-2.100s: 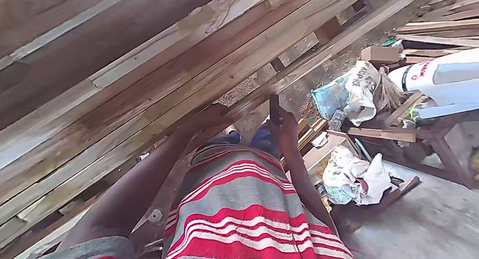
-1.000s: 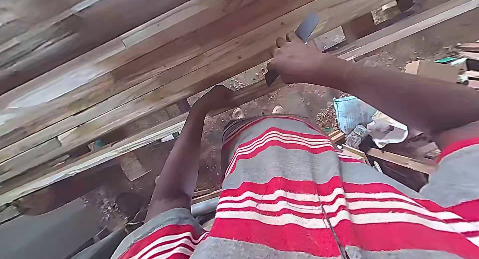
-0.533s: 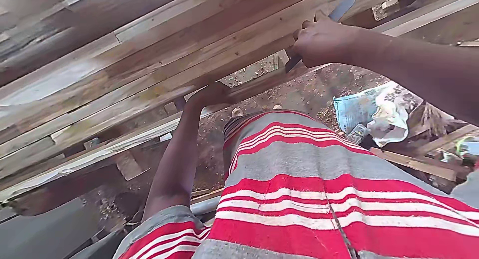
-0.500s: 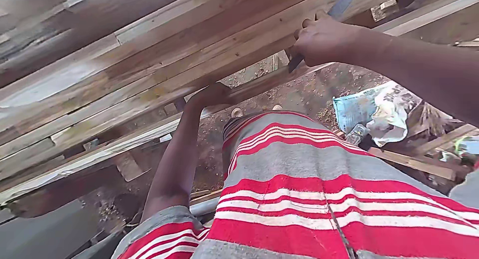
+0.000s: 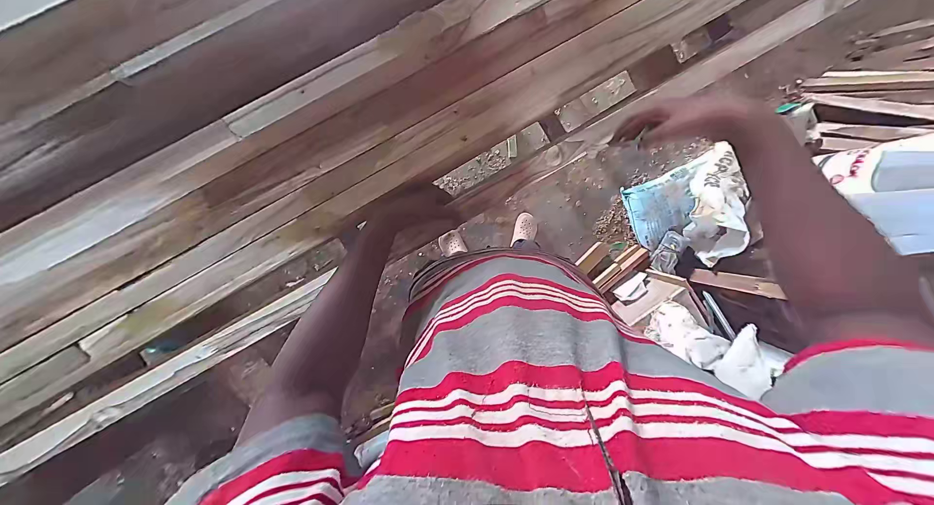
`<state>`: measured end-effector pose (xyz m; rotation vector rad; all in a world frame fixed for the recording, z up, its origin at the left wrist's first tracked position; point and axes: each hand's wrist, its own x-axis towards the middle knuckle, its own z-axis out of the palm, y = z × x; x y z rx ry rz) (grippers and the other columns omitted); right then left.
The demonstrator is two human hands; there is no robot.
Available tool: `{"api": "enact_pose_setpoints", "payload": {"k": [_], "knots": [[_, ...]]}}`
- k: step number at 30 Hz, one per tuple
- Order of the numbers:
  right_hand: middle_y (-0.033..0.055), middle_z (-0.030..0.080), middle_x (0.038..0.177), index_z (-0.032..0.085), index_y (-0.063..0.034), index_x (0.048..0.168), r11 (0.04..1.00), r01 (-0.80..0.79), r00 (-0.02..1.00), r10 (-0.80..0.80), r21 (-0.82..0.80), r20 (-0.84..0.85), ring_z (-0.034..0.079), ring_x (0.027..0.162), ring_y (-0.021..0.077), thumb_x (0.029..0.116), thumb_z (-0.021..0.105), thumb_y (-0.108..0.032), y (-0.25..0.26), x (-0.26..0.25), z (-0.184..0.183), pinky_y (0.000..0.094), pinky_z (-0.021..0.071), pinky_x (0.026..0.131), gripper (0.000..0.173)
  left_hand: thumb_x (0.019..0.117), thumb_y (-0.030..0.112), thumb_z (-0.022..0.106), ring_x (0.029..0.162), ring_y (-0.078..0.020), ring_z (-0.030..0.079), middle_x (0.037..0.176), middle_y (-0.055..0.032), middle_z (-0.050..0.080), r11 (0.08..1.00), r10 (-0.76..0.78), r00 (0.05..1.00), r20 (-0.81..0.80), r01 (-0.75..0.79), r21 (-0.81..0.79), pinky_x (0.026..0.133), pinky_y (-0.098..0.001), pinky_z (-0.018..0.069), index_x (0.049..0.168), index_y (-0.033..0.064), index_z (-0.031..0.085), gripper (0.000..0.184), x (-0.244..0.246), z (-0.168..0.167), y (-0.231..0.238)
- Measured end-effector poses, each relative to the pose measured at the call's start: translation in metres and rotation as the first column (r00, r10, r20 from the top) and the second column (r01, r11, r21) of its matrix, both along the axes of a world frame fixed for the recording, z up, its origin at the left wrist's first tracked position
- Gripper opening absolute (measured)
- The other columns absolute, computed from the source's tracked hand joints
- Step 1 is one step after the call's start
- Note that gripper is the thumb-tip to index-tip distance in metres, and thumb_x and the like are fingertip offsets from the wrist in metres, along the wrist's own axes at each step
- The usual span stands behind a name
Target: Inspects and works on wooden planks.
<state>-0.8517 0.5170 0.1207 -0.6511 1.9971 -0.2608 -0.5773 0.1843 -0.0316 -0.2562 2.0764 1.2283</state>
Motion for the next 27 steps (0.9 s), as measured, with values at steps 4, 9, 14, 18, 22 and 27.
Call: {"api": "enact_pose_setpoints", "payload": {"k": [4, 9, 14, 18, 22, 27], "knots": [[0.0112, 0.065, 0.123, 0.059, -0.0023, 0.135, 0.939, 0.283, 0.958, -0.268, -0.194, 0.100, 0.063, 0.104, 0.0150, 0.0934, 0.054, -0.003, 0.042, 0.068, -0.048, 0.0372, 0.0528, 0.092, 0.042, 0.1023, 0.037, 0.061, 0.090, -0.0189, 0.070, 0.099, -0.0098, 0.074, 0.991, -0.034, 0.995, 0.093, 0.021, 0.133, 0.087, -0.0444, 0.0559, 0.110, 0.0043, 0.072, 0.035, 0.002, 0.001, -0.004], [0.0061, 0.066, 0.125, 0.058, -0.0080, 0.139, 0.753, 0.581, 0.813, -0.555, -0.308, 0.176, 0.064, 0.102, 0.0109, 0.0944, 0.057, -0.011, 0.058, 0.161, -0.094, 0.0335, 0.0551, 0.090, 0.045, 0.1045, 0.036, 0.058, 0.082, -0.0146, 0.069, 0.095, -0.0081, 0.074, 0.964, -0.076, 0.991, 0.109, 0.045, 0.263, 0.079, -0.0391, 0.0564, 0.105, 0.0028, 0.072, 0.036, 0.002, -0.009, -0.003], [0.0017, 0.065, 0.120, 0.054, -0.0068, 0.137, 0.611, 0.709, 0.704, -0.642, -0.351, 0.304, 0.066, 0.100, 0.0087, 0.0897, 0.054, -0.006, 0.040, 0.206, -0.106, 0.0301, 0.0575, 0.087, 0.048, 0.1121, 0.042, 0.034, 0.098, -0.0278, 0.065, 0.105, -0.0179, 0.068, 0.989, -0.146, 0.989, 0.033, 0.146, 0.006, 0.089, -0.0524, 0.0497, 0.114, 0.0007, 0.068, 0.054, 0.017, 0.004, -0.013], [0.0037, 0.065, 0.127, 0.056, -0.0090, 0.138, 0.631, 0.655, 0.755, -0.519, -0.415, 0.401, 0.067, 0.105, 0.0136, 0.0874, 0.058, -0.013, 0.024, 0.207, -0.114, 0.0342, 0.0585, 0.089, 0.051, 0.1108, 0.039, 0.041, 0.127, -0.0386, 0.060, 0.131, -0.0226, 0.065, 0.946, 0.133, 0.989, -0.071, -0.148, -0.287, 0.109, -0.0624, 0.0419, 0.136, 0.0026, 0.061, 0.049, 0.083, 0.024, -0.022], [0.0067, 0.063, 0.129, 0.056, -0.0057, 0.139, 0.711, 0.563, 0.809, -0.371, -0.422, 0.455, 0.066, 0.108, 0.0150, 0.0894, 0.059, -0.006, 0.002, 0.209, -0.125, 0.0366, 0.0582, 0.092, 0.050, 0.1091, 0.027, 0.049, 0.120, -0.0367, 0.063, 0.128, -0.0226, 0.065, 0.625, 0.556, 0.728, -0.400, -0.684, -0.376, 0.105, -0.0571, 0.0482, 0.133, -0.0005, 0.061, 0.039, 0.179, 0.066, 0.036], [0.0154, 0.063, 0.132, 0.055, 0.0041, 0.138, 0.739, 0.371, 0.905, -0.152, -0.562, 0.397, 0.065, 0.110, 0.0134, 0.0880, 0.062, -0.009, -0.031, 0.242, -0.145, 0.0299, 0.0571, 0.088, 0.053, 0.1058, 0.025, 0.055, 0.132, -0.0414, 0.054, 0.141, -0.0302, 0.055, 0.258, 0.914, 0.372, -0.165, -0.843, -0.471, 0.113, -0.0556, 0.0416, 0.146, -0.0054, 0.049, 0.050, 0.290, 0.037, 0.119]]}}
